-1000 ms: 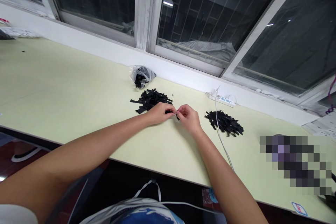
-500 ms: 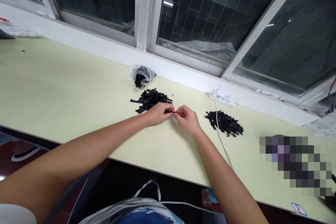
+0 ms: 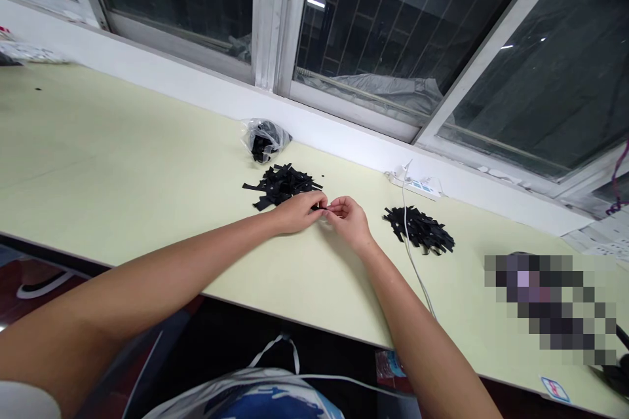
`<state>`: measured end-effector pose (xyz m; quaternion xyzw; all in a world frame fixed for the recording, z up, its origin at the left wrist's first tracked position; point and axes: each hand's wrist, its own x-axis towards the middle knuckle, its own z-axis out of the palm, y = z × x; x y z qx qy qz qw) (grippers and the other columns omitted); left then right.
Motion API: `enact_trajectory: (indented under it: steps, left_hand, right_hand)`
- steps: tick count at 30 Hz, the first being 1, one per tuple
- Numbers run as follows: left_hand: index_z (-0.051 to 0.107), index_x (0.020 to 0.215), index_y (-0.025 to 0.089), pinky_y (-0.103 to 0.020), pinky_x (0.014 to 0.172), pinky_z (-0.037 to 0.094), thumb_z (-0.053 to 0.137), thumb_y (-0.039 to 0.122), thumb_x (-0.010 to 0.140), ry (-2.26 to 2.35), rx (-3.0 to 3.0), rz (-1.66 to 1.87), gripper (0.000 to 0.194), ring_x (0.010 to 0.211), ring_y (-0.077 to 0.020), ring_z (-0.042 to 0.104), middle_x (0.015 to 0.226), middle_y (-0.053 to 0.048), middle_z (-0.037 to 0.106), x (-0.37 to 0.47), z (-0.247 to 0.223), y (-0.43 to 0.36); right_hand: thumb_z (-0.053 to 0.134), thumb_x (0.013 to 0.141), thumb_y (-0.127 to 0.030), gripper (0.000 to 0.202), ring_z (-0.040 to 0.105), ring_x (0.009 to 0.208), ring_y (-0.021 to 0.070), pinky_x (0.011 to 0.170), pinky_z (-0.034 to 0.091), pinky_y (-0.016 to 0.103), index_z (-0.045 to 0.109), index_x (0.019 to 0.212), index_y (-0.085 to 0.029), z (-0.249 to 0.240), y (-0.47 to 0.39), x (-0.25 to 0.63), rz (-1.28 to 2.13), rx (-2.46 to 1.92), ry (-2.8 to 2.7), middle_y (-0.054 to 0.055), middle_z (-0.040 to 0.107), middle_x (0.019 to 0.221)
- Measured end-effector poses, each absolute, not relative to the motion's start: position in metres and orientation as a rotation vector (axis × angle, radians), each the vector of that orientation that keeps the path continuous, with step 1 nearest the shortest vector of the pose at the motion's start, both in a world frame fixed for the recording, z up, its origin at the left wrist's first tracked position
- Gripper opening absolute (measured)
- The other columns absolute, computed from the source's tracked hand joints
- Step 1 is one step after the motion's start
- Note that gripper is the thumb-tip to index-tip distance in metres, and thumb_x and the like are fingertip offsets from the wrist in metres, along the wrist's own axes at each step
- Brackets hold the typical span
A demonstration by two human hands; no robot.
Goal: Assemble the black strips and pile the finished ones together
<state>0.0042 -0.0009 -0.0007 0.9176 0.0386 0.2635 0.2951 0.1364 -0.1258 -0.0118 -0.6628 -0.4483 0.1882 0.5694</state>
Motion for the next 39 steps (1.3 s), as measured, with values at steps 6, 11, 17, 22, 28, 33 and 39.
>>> enact_trajectory:
  steps: [6,11,17,22,28,33,39]
  left_hand:
    - [0.053,0.087,0.018,-0.029,0.070,0.038,0.049,0.022,0.089,0.097,2.399,0.657,0.005,0.079,-0.0166,0.051,0.088,-0.002,0.057,0.004,-0.002,-0.004]
    - [0.050,0.085,0.019,-0.028,0.068,0.038,0.049,0.021,0.089,0.125,2.339,0.596,0.005,0.076,-0.0159,0.049,0.084,-0.001,0.056,0.004,-0.003,-0.005]
    - [0.051,0.085,0.019,-0.028,0.066,0.038,0.050,0.025,0.090,0.196,2.302,0.538,0.008,0.073,-0.0154,0.050,0.082,0.000,0.056,0.003,-0.007,-0.004]
    - [0.053,0.088,0.020,-0.027,0.066,0.040,0.049,0.026,0.091,0.276,2.240,0.538,0.008,0.076,-0.0156,0.054,0.084,0.000,0.060,0.004,-0.004,-0.005]
    - [0.056,0.093,0.022,-0.028,0.075,0.049,0.051,0.028,0.091,0.297,2.098,0.527,0.008,0.087,-0.0166,0.062,0.093,-0.001,0.066,0.008,-0.002,-0.005]
    - [0.057,0.104,0.023,-0.029,0.081,0.051,0.053,0.028,0.090,0.322,2.080,0.523,0.015,0.088,-0.0158,0.062,0.100,-0.002,0.067,0.007,-0.004,-0.005]
    - [0.058,0.099,0.022,-0.028,0.077,0.051,0.050,0.028,0.092,0.325,2.104,0.506,0.013,0.083,-0.0149,0.060,0.096,-0.002,0.067,0.004,-0.005,-0.004]
  right_hand:
    - [0.077,0.064,-0.040,0.035,0.066,0.077,0.0173,0.073,0.054,0.031,0.058,0.087,-0.021,-0.008,-0.128,0.135,0.573,-1.541,-0.968,0.003,0.070,0.081]
    - [0.078,0.064,-0.041,0.035,0.065,0.075,0.0176,0.071,0.053,0.031,0.060,0.085,-0.021,-0.010,-0.129,0.135,0.639,-1.548,-0.952,0.003,0.069,0.080]
    - [0.079,0.067,-0.043,0.035,0.065,0.074,0.0167,0.072,0.052,0.031,0.061,0.085,-0.019,-0.016,-0.127,0.134,0.692,-1.510,-0.918,0.005,0.070,0.082]
    - [0.080,0.066,-0.045,0.037,0.065,0.073,0.0166,0.071,0.053,0.031,0.061,0.085,-0.019,-0.008,-0.127,0.135,0.735,-1.476,-0.860,0.004,0.070,0.081]
    - [0.072,0.075,-0.046,0.030,0.063,0.069,0.0171,0.068,0.054,0.032,0.059,0.087,-0.021,-0.006,-0.127,0.136,0.708,-1.494,-0.837,0.001,0.066,0.074]
    - [0.062,0.083,-0.043,0.024,0.058,0.064,0.0162,0.059,0.047,0.029,0.063,0.092,-0.021,-0.002,-0.134,0.154,0.483,-1.723,-0.924,0.003,0.067,0.083]
    - [0.058,0.082,-0.044,0.027,0.059,0.067,0.0202,0.068,0.046,0.033,0.069,0.091,-0.022,0.023,-0.176,0.229,-0.091,-2.082,-0.721,0.005,0.070,0.082]
